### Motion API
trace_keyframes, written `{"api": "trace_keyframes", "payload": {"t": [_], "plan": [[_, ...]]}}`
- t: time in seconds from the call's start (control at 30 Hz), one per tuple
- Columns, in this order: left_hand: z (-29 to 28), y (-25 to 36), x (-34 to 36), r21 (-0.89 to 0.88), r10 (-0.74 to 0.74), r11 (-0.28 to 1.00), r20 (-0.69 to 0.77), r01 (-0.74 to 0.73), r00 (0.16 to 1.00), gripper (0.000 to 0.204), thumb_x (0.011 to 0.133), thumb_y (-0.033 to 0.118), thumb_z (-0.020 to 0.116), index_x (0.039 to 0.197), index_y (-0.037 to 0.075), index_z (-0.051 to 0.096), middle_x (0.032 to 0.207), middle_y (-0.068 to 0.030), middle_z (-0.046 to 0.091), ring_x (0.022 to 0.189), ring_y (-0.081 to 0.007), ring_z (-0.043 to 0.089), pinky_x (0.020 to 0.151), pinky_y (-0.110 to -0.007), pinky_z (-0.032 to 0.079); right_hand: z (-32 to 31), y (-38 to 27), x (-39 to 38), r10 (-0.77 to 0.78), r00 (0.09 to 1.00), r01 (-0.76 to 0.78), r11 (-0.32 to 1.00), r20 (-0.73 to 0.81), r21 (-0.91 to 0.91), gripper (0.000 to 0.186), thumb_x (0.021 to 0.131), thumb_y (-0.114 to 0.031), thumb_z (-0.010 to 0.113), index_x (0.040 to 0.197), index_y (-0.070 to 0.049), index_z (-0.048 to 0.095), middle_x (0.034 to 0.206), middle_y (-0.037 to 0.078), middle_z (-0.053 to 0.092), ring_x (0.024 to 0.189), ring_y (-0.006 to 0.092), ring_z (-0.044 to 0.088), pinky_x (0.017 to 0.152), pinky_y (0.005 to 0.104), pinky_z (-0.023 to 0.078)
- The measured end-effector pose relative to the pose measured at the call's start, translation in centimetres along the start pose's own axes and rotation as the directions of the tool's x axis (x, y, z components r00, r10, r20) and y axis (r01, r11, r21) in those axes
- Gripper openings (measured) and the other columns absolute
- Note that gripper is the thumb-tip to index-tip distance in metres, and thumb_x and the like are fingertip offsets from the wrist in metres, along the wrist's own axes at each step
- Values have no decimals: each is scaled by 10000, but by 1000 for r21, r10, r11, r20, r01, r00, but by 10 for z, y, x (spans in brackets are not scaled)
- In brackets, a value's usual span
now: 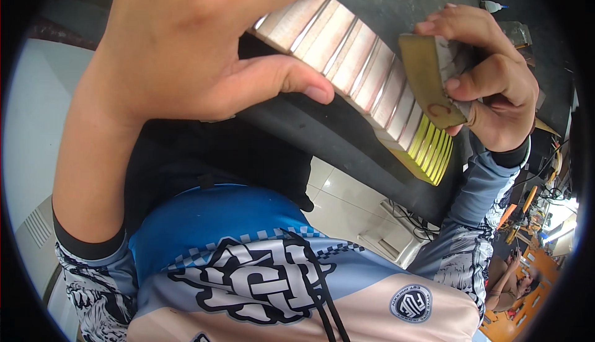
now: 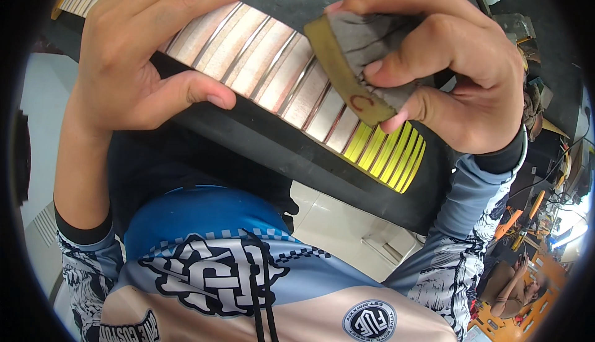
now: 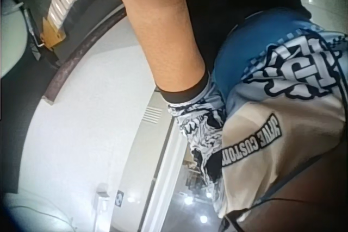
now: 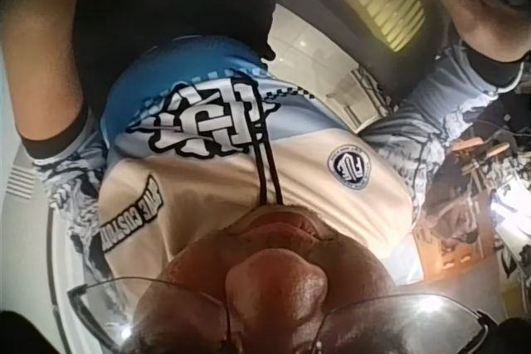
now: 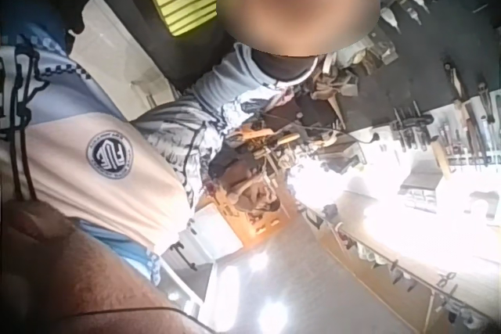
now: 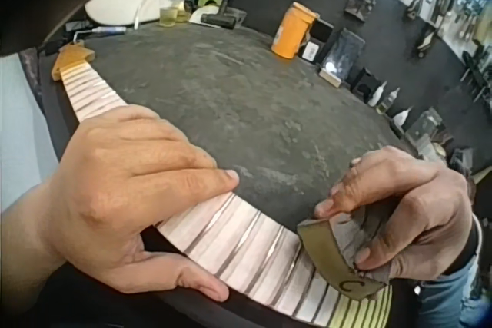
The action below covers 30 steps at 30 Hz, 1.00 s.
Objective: Sanding the frets on a guitar neck using a sanding block.
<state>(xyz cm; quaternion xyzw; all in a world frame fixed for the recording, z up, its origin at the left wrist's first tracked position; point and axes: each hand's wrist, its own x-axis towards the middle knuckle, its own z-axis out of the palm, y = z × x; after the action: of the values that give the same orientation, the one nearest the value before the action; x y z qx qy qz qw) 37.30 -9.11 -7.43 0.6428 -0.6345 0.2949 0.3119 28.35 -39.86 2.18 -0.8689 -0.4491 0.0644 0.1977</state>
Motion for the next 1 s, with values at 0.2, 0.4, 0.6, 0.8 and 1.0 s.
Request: {"api": "trace_keyframes", "payload": {"t": [0.2, 0.4, 0.6, 0.8, 1.0], "plan": [[-2, 9, 8, 2, -47, 999, -15, 47, 999, 653, 733, 584, 853, 954, -23, 757, 830, -141, 740, 692, -259, 716, 639, -350, 534, 4, -2, 6, -36, 999, 37, 997, 5, -67, 235, 820, -274, 834, 912, -96, 713, 1242, 270, 687, 1189, 441, 636, 1073, 578, 401], [-1, 10, 5, -29, -48, 999, -48, 46, 998, 652, 733, 583, 853, 953, -22, 757, 833, -141, 740, 703, -261, 719, 642, -352, 536, 5, 11, 12, -66, 998, 66, 998, 18, -6, 194, 857, -265, 807, 887, -82, 747, 1189, 236, 720, 1181, 412, 642, 1070, 564, 409], [1, 13, 1, 2, -79, 997, -42, 79, 996, 651, 733, 582, 855, 953, -22, 756, 836, -141, 741, 713, -262, 722, 646, -353, 537, 5, 11, 17, -83, 996, 82, 996, 16, 23, 229, 862, -278, 806, 871, -59, 741, 1153, 219, 735, 1155, 403, 651, 1071, 553, 409], [7, 10, -4, -2, 11, 1000, -118, -12, 993, 650, 730, 576, 859, 961, -22, 755, 849, -144, 743, 734, -262, 727, 666, -361, 540, 10, 10, 14, 31, 998, -31, 1000, -50, -2, 275, 824, -336, 830, 804, -82, 724, 1111, 194, 749, 1119, 391, 668, 1059, 541, 424], [7, 9, -4, -14, -5, 1000, -61, 4, 998, 653, 728, 586, 856, 964, -14, 755, 856, -139, 745, 732, -264, 725, 674, -361, 534, 8, 4, 21, -124, 990, 123, 992, 61, 14, 288, 827, -349, 822, 861, -79, 726, 1150, 198, 745, 1127, 385, 665, 1055, 532, 431]]}}
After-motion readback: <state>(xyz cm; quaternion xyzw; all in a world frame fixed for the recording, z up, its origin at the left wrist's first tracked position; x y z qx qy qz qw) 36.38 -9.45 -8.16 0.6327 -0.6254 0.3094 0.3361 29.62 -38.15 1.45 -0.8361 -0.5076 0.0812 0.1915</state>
